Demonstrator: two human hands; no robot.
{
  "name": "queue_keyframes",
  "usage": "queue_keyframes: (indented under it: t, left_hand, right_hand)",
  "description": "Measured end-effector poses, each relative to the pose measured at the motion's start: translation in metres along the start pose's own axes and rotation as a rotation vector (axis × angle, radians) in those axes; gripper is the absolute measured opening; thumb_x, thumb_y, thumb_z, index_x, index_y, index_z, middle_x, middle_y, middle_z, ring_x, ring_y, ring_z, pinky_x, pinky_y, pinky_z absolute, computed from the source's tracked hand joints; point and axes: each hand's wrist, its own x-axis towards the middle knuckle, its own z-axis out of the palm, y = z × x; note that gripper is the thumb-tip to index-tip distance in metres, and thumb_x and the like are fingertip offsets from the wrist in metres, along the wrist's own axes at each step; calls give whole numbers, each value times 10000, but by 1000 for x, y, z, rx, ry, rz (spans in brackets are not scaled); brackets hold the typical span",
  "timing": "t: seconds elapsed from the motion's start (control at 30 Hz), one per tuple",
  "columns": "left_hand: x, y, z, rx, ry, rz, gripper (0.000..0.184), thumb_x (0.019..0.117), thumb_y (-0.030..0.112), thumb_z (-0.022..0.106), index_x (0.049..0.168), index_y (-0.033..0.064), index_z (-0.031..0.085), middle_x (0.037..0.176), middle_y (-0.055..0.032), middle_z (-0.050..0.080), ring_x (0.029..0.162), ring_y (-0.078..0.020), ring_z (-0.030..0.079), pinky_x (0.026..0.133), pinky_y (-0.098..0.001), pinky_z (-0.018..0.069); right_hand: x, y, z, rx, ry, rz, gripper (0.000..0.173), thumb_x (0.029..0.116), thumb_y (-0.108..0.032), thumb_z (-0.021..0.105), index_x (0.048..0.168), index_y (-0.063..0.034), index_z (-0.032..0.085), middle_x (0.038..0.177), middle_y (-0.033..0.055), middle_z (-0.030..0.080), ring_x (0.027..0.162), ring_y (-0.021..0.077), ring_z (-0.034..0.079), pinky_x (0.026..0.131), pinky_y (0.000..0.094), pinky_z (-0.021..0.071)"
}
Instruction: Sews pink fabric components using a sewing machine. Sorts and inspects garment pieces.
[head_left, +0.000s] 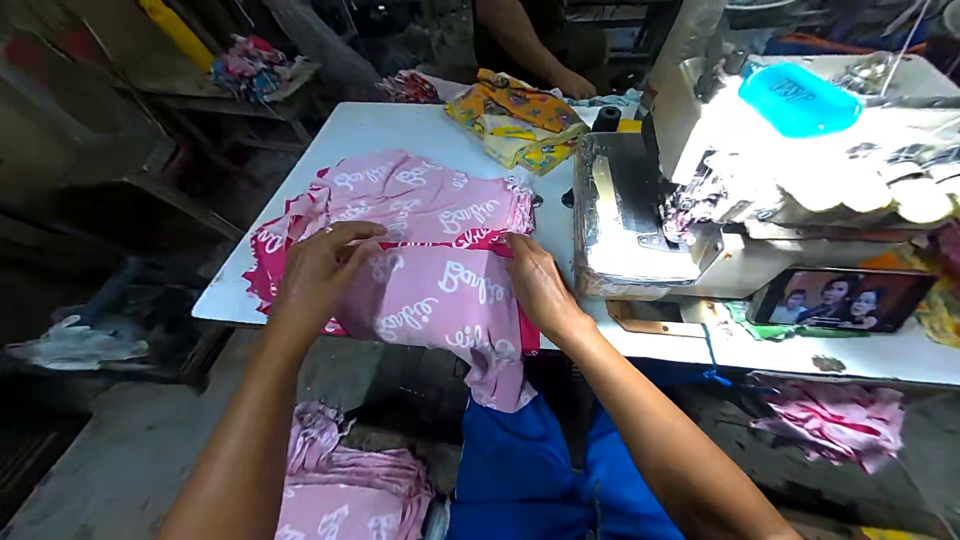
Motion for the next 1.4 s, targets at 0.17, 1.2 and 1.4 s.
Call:
queue_keyframes:
  t: [0.17,1.2,1.4]
  left_hand:
    - [9,21,21,54,19,123,243,1043,73,551,1238,-16,666,1239,-217,670,1090,-396,665,966,-579,497]
    - [-6,-40,43,108,123,-106,542,961,455,660,1330,59,640,1487,-222,482,1346,-476,444,1051,-701,346]
    - [-5,-36,44,74,132,-141,500,946,414,700,1283,48,657,1497,-218,474,1363,-476,424,1059,-694,335]
  right_hand:
    - [-3,10,7,57,28,124,295,966,-126,705,1192,38,609,1103,235,594,916,362,652,741,503,569]
    - [3,16,5,65,210,-124,151,814,8,793,834,-4,644,915,164,591,902,318,608,777,436,526]
    - [2,18,4,46,110,-187,146,853,15,744,995,-12,726,868,144,629,828,293,638,763,447,538]
